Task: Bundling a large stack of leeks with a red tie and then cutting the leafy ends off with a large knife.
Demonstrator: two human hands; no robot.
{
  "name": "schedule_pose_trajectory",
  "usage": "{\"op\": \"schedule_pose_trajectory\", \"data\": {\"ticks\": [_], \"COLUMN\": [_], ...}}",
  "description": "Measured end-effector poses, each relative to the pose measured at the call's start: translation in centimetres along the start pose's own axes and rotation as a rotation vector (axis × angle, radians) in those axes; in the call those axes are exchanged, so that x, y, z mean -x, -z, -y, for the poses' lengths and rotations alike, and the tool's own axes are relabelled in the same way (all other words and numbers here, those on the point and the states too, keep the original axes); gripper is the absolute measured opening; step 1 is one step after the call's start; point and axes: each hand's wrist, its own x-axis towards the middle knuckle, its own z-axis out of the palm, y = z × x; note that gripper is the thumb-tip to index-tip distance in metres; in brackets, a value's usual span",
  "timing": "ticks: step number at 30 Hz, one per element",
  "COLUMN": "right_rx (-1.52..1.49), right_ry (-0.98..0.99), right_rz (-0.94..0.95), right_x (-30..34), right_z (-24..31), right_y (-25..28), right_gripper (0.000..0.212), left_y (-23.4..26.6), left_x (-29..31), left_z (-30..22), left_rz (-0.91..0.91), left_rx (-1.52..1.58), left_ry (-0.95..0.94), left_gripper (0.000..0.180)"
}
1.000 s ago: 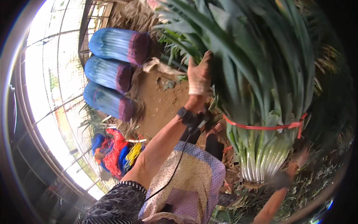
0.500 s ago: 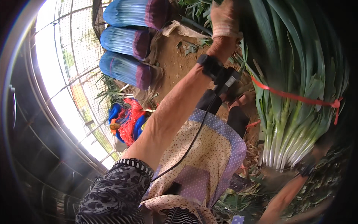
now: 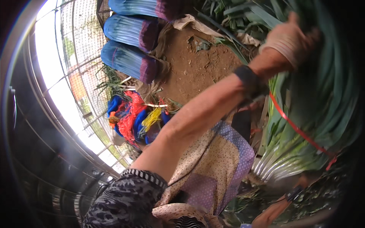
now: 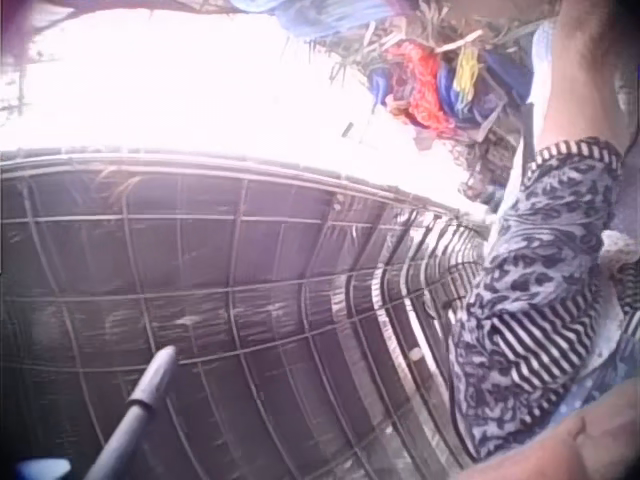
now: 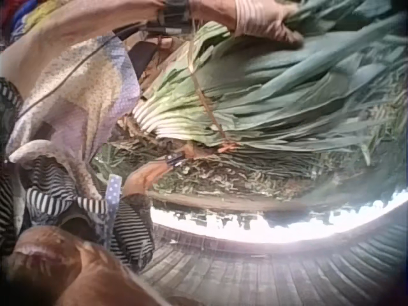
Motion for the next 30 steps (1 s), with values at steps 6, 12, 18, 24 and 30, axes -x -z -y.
{"op": "schedule_pose_trajectory", "data": {"ticks": [6, 12, 18, 24, 30], "right_rx": [0.018, 0.026, 0.233, 0.218, 0.278], "right_ry": [-0.079, -0.139, -0.248, -0.264, -0.232], "right_rz": [-0.018, -0.018, 0.006, -0.050, -0.046], "right_x": [1.4, 4.0, 7.4, 6.9, 6.6], "right_z": [4.1, 9.2, 14.8, 17.0, 16.4], "right_y": [2.1, 4.8, 3.7, 2.8, 2.7], "right_gripper": [0.041, 0.041, 0.053, 0.045, 0.045], "left_y": [1.9, 3.1, 3.1, 6.1, 10.5], "left_x": [-2.3, -1.9, -0.4, 6.5, 13.4], "left_z": [-0.9, 0.0, 3.7, 9.3, 19.3], "left_rz": [0.254, 0.278, 0.186, 0.036, 0.160], "left_rx": [0.051, 0.265, 0.572, 0.608, 0.351], "left_ry": [0.088, 0.198, 0.149, 0.325, 0.666], "left_gripper": [0.068, 0.072, 0.080, 0.064, 0.043]}}
